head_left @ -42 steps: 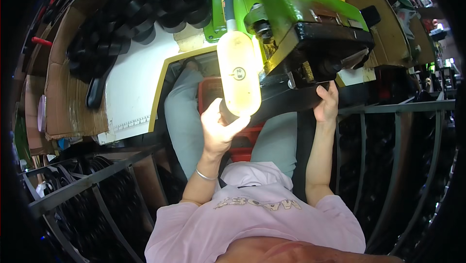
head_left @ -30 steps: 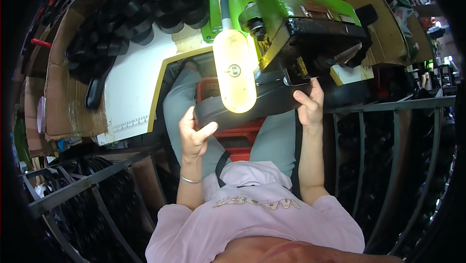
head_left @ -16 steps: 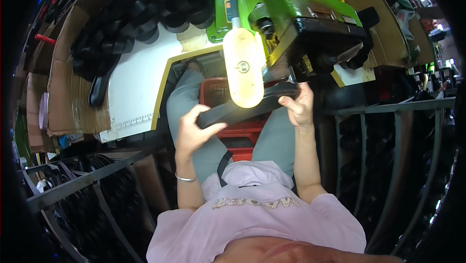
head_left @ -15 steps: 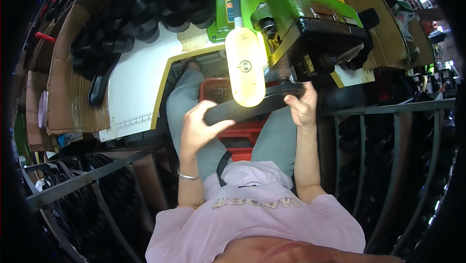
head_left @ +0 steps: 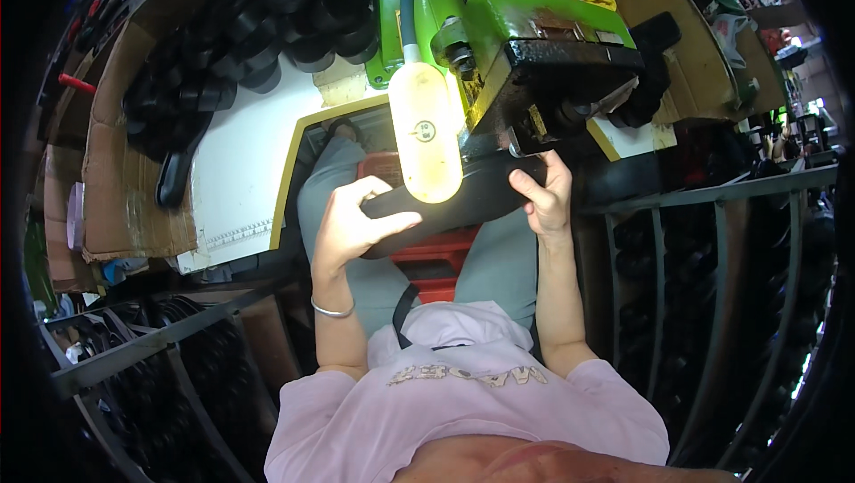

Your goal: The person uses a green grinding machine to smooth the soles of black shoes. They hold each shoe firmly against the machine's rotating surface, moving it back and forth to even out the bottom. The person handles the shoes one at a time, inspecting the sole after grinding before moving to the next item.

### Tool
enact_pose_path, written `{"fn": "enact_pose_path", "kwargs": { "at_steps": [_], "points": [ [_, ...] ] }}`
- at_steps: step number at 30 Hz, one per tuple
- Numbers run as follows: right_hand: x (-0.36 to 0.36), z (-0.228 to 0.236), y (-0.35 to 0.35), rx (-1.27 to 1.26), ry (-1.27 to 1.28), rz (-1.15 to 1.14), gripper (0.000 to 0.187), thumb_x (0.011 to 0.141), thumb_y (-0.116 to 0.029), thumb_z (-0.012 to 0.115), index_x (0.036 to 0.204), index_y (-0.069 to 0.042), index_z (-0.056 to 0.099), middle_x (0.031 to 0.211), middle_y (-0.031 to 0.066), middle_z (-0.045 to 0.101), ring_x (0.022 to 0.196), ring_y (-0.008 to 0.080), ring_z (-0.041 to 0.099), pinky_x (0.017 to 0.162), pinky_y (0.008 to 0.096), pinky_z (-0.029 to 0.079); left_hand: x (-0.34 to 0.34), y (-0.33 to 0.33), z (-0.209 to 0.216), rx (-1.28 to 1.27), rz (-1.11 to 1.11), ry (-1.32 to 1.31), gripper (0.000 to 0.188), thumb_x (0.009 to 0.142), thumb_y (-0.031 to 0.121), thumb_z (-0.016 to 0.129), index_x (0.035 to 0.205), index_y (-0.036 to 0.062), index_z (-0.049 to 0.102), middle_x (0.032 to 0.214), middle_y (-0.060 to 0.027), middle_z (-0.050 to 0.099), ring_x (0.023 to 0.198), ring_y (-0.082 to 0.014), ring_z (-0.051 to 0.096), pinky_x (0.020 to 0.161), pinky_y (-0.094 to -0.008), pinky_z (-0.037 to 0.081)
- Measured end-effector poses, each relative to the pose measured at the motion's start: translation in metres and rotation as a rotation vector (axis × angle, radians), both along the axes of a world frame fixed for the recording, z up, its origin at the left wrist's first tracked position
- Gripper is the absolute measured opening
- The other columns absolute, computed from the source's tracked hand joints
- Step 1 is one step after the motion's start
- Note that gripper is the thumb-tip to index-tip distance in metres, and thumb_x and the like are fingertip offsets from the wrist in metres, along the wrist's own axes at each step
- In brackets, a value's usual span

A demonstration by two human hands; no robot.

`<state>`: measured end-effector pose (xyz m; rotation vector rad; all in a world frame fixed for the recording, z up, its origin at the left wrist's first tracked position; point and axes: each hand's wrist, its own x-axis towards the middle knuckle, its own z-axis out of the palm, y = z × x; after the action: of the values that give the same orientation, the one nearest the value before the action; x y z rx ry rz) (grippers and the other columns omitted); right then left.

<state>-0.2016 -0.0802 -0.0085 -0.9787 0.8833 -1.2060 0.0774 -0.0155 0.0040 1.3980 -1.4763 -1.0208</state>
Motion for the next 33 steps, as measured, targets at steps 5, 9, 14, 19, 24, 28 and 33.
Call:
{"fn": "enact_pose_path", "kwargs": {
  "at_steps": [5, 9, 14, 19, 24, 28, 33],
  "points": [
    [0.026, 0.011, 0.011, -0.012, 0.174, 0.049, 0.031, 0.074, -0.005, 0.081, 0.095, -0.003, 0.058, 0.082, 0.0041, 0.065, 0.053, 0.0009, 0.049, 0.038, 0.0169, 0.032, 0.016, 0.029, -0.035, 0.122, 0.067, 0.296, 0.025, 0.07, 0.006, 0.085, 0.086, 0.0011, 0.066, 0.079, -0.0012, 0.067, 0.072, -0.0067, 0.059, 0.066, -0.0232, 0.049],
    [0.036, 0.012, 0.014, -0.088, 0.265, 0.105, 0.033, 0.073, -0.006, 0.082, 0.097, -0.001, 0.061, 0.085, 0.0031, 0.067, 0.069, 0.007, 0.06, 0.059, 0.0204, 0.048, 0.013, 0.054, -0.071, 0.237, 0.083, 0.422, 0.027, 0.073, 0.009, 0.084, 0.087, 0.0021, 0.062, 0.083, -0.0011, 0.066, 0.075, -0.0064, 0.059, 0.069, -0.0216, 0.047],
    [0.055, 0.005, 0.012, -0.288, 0.36, 0.059, 0.036, 0.067, -0.007, 0.087, 0.094, 0.0, 0.064, 0.085, 0.005, 0.069, 0.077, 0.0105, 0.064, 0.07, 0.025, 0.051, -0.021, 0.055, -0.082, 0.072, 0.057, 0.395, 0.034, 0.075, 0.018, 0.085, 0.094, -0.0002, 0.062, 0.086, -0.0002, 0.064, 0.078, -0.0078, 0.056, 0.069, -0.0239, 0.047],
    [0.053, -0.009, 0.019, -0.266, 0.3, -0.037, 0.036, 0.072, -0.006, 0.084, 0.1, 0.001, 0.062, 0.091, 0.0067, 0.069, 0.081, 0.0132, 0.065, 0.075, 0.0264, 0.052, -0.059, -0.001, -0.041, -0.106, 0.059, 0.328, 0.026, 0.08, 0.017, 0.079, 0.091, -0.0025, 0.067, 0.078, -0.0068, 0.068, 0.07, -0.0095, 0.059, 0.069, -0.0266, 0.051],
    [0.024, -0.045, 0.06, 0.059, 0.089, 0.235, 0.052, 0.075, -0.006, 0.079, 0.12, 0.002, 0.055, 0.116, 0.0106, 0.063, 0.106, 0.0174, 0.059, 0.092, 0.0321, 0.048, -0.082, -0.024, -0.016, -0.23, 0.028, 0.171, 0.019, 0.08, 0.013, 0.078, 0.088, -0.0002, 0.067, 0.075, -0.0065, 0.065, 0.065, -0.0119, 0.056, 0.061, -0.0283, 0.047],
    [0.019, -0.106, 0.123, 0.386, 0.004, 0.39, 0.06, 0.073, 0.001, 0.075, 0.128, 0.001, 0.05, 0.119, 0.0094, 0.059, 0.11, 0.0182, 0.057, 0.094, 0.0326, 0.048, -0.09, -0.012, -0.026, -0.096, 0.086, 0.269, 0.016, 0.081, 0.008, 0.077, 0.082, -0.0018, 0.064, 0.076, -0.0028, 0.064, 0.067, -0.0084, 0.055, 0.058, -0.0254, 0.045],
    [-0.05, -0.122, 0.137, 0.65, -0.335, 0.091, 0.06, 0.073, 0.004, 0.062, 0.13, -0.007, 0.047, 0.114, 0.0088, 0.058, 0.092, 0.0196, 0.063, 0.056, 0.035, 0.056, -0.094, 0.002, -0.046, 0.01, 0.084, 0.474, 0.017, 0.081, -0.004, 0.073, 0.094, -0.0046, 0.063, 0.091, -0.0065, 0.066, 0.079, -0.0102, 0.061, 0.071, -0.0241, 0.052]
  ]
}}
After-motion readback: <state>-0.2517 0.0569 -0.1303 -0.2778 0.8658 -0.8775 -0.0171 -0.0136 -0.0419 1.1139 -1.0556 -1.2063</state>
